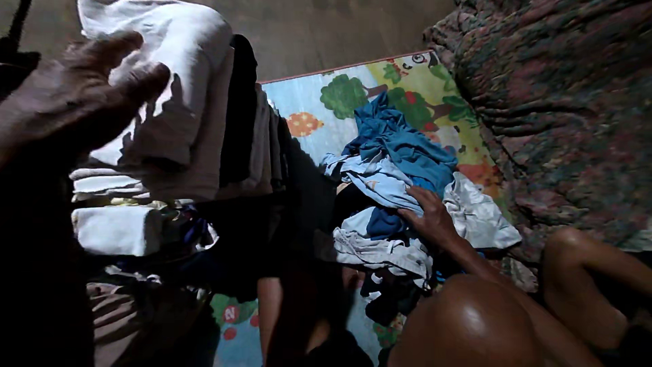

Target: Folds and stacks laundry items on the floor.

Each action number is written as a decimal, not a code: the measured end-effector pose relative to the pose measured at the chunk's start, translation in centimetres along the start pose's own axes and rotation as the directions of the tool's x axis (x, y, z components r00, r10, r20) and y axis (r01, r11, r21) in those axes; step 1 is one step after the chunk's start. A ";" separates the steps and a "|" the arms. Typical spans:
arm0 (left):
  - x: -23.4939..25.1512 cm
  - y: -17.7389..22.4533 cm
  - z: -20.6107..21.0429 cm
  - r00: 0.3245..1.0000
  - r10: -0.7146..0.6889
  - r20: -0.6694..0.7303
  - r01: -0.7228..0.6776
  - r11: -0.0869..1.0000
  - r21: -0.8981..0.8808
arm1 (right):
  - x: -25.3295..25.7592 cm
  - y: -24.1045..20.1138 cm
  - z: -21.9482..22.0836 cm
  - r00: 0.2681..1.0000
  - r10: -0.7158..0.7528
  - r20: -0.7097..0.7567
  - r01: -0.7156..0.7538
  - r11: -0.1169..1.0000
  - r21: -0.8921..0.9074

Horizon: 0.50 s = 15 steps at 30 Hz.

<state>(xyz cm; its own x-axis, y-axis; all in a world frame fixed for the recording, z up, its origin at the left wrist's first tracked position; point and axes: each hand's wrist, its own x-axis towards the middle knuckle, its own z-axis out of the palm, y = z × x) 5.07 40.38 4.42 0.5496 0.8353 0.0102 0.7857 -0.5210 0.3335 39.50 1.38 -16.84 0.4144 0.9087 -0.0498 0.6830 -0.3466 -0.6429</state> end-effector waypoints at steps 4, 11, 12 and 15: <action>-6.9 5.2 1.4 0.920 0.359 -0.158 -0.364 0.931 -0.008 | -0.6 0.7 0.6 0.983 -0.127 -0.135 0.132 0.991 0.028; -21.4 14.8 16.9 0.970 0.237 0.054 -0.133 0.704 -0.697 | 4.5 -1.1 -3.0 0.975 0.208 0.080 -0.219 0.956 0.194; -23.0 15.0 18.9 0.970 0.208 0.127 -0.049 0.676 -0.736 | 5.7 -1.0 -3.0 0.964 0.212 0.159 -0.237 0.957 0.167; -26.9 14.4 21.5 0.946 0.147 0.288 0.139 0.618 -0.774 | 8.0 -0.9 -2.0 0.929 0.248 0.274 -0.296 0.943 0.150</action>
<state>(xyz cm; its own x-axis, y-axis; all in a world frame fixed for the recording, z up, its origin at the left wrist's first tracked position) 7.68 6.61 -11.28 0.7174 0.6633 -0.2128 0.3424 -0.0698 0.9370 43.46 8.51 -15.12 0.3899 0.8222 -0.4148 0.4313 -0.5610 -0.7066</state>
